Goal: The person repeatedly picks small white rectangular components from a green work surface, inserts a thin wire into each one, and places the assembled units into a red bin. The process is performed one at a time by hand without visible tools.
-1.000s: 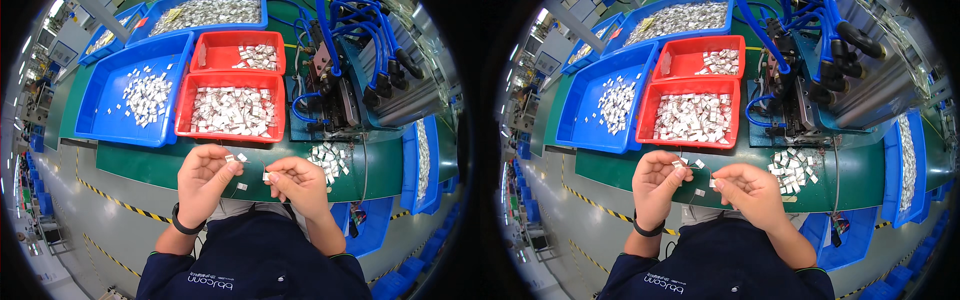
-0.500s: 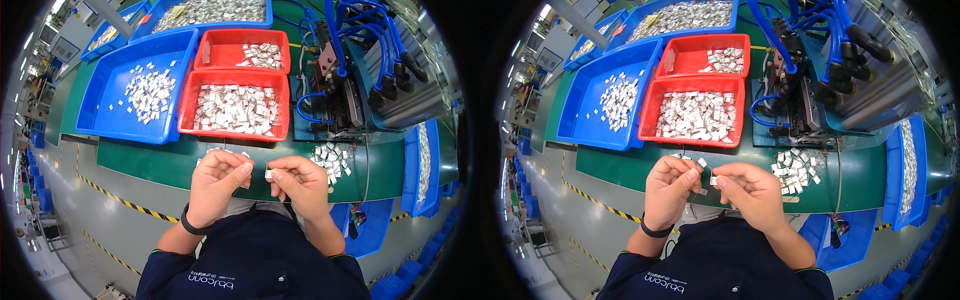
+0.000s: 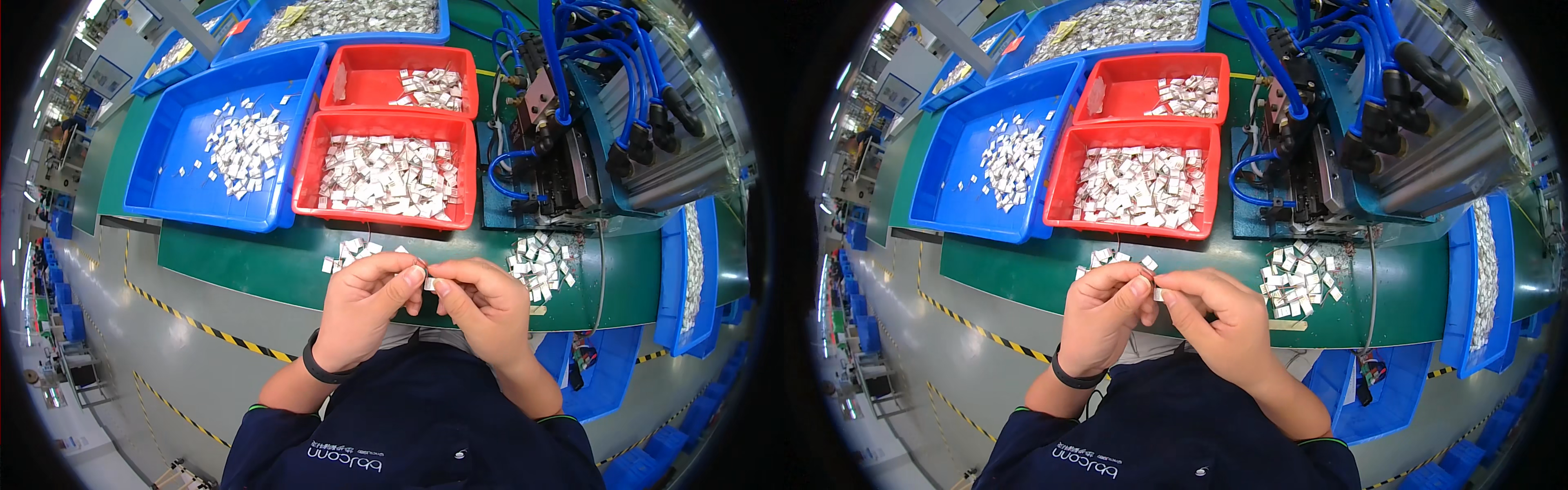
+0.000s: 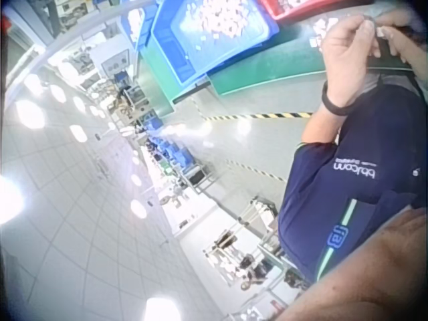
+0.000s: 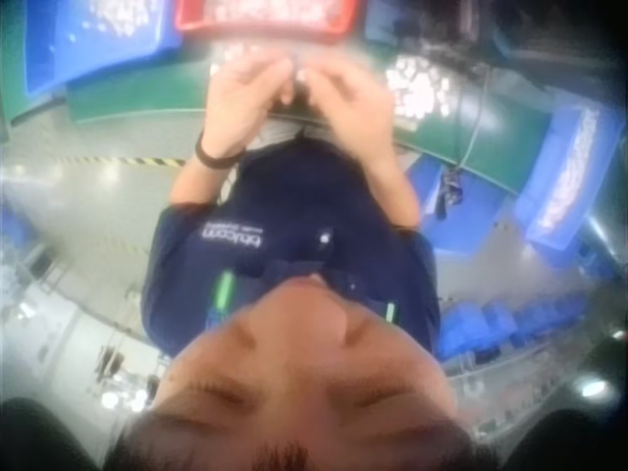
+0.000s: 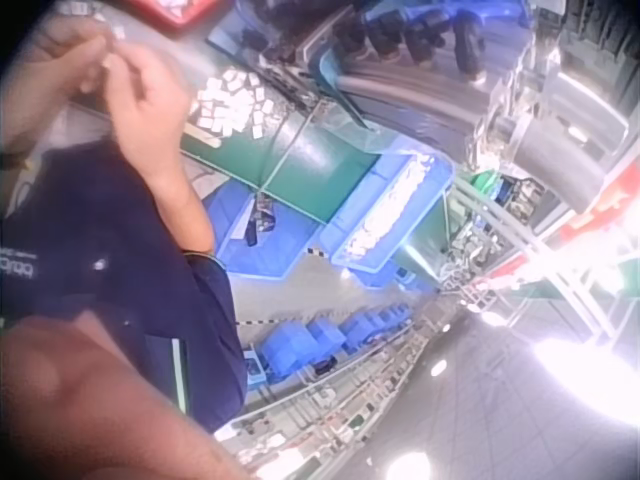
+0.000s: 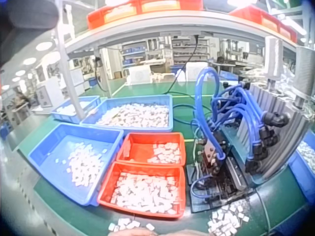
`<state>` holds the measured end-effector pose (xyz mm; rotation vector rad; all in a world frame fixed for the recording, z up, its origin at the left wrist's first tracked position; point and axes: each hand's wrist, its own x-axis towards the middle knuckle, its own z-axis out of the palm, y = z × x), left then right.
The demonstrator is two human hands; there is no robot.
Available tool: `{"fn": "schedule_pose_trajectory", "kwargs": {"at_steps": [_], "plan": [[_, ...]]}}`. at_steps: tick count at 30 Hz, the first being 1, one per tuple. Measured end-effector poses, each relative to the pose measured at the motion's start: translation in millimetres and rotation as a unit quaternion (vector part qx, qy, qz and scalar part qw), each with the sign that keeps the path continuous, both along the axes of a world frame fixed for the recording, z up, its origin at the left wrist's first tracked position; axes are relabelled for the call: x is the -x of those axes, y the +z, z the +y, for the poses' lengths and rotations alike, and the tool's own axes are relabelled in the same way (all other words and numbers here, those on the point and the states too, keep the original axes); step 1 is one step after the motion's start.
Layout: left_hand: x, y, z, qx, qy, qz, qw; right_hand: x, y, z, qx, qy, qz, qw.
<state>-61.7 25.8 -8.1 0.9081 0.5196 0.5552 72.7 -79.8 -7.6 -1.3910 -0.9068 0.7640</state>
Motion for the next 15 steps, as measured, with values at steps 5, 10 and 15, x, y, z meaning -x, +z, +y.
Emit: {"fn": "schedule_pose_trajectory", "kwargs": {"at_steps": [5, 10, 15], "plan": [[-0.9, 0.0, 0.4, -0.031, 0.0, 0.007, 0.999, 0.9, 10.8, 1.0, -0.038, -0.016, -0.178, 0.983], [0.9, -0.5, 1.0, -0.049, -0.007, -0.002, 0.999, 3.2, 13.6, 0.6, -0.072, -0.032, -0.3, 0.951], [2.1, -0.4, 0.3, -0.128, 0.011, 0.005, 0.992, 4.0, 10.0, 0.0, -0.097, -0.041, -0.369, 0.924]]}}
